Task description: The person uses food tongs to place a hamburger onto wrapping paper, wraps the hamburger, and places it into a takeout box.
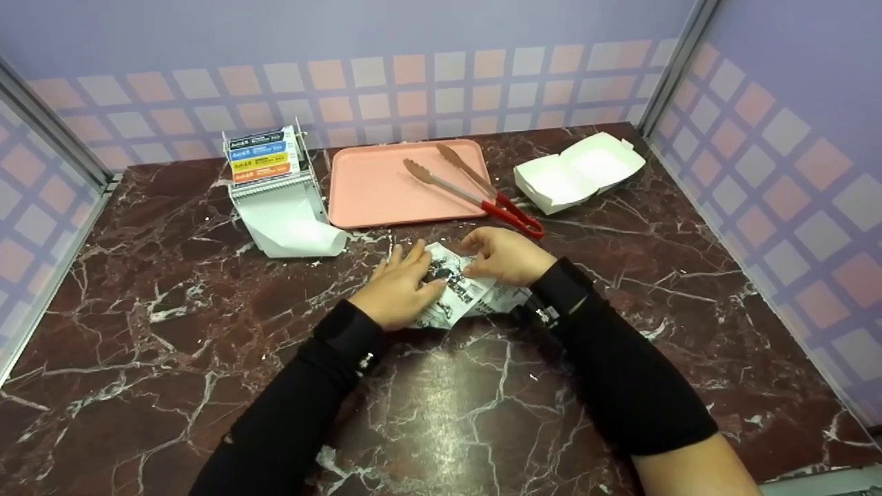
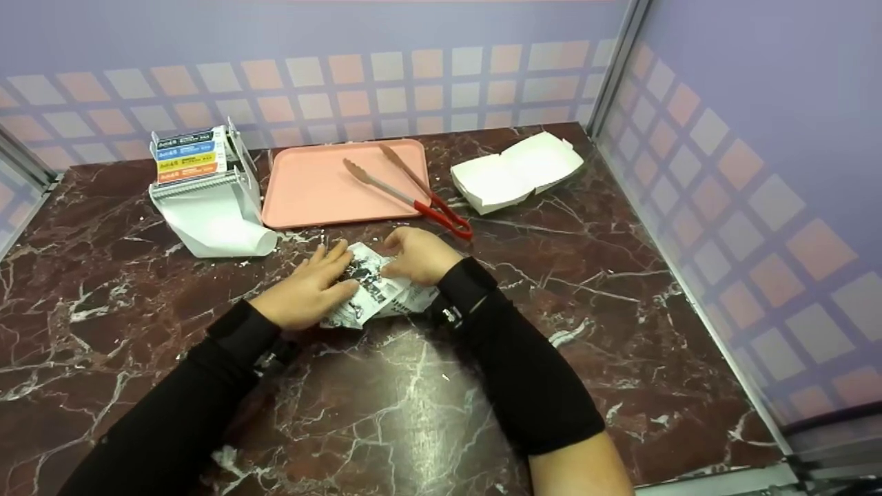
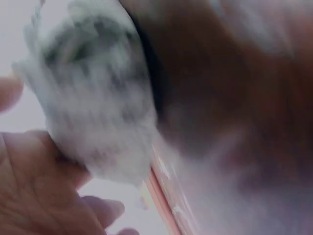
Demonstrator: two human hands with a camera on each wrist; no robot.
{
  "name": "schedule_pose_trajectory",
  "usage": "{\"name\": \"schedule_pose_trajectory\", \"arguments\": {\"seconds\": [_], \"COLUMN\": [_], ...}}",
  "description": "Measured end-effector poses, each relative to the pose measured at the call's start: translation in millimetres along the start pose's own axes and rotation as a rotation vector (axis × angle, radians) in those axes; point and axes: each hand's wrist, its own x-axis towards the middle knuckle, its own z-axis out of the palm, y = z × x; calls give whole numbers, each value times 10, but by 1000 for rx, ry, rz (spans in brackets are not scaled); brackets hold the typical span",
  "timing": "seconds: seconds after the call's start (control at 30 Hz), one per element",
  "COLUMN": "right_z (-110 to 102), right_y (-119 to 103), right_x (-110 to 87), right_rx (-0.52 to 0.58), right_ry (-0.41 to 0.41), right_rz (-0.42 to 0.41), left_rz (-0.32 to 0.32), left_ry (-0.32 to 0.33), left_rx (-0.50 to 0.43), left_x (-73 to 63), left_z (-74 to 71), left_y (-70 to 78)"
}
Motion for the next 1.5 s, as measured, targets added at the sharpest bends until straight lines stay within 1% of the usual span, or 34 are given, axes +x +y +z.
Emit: {"name": "schedule_pose_trajectory", "arguments": {"seconds": [0.07,0.17,0.3,0.47,0.67,0.9,1.07,1.2,1.27,1.33,1.4,1.47,1.5], "right_z": [-3,-8,-17,-23,-29,-29,-43,-63,-73,-75,-43,40,97], "right_y": [7,13,26,47,59,68,78,79,42,-44,-178,-311,-364], "right_x": [4,6,10,37,48,47,38,20,-14,-74,-158,-250,-288], "right_rx": [3,3,-4,-18,-23,-4,-11,-12,-40,-92,-178,-278,-338], "right_ry": [-12,-26,-28,-22,-30,-41,-18,4,45,99,127,95,59], "right_rz": [6,10,3,-27,-54,-79,-97,-85,-83,-110,-159,-230,-259], "left_rz": [21,41,55,64,53,21,20,13,8,6,3,5,10], "left_ry": [-3,-8,-11,1,16,5,4,12,20,27,40,55,55], "left_rx": [9,18,27,43,61,53,76,116,135,149,163,178,191], "left_x": [6,22,51,79,116,151,169,188,199,209,214,217,216], "left_z": [-19,-37,-51,-51,-44,-30,-11,6,17,29,44,61,66], "left_y": [-52,-91,-106,-108,-101,-81,-62,-42,-28,-10,7,19,26]}}
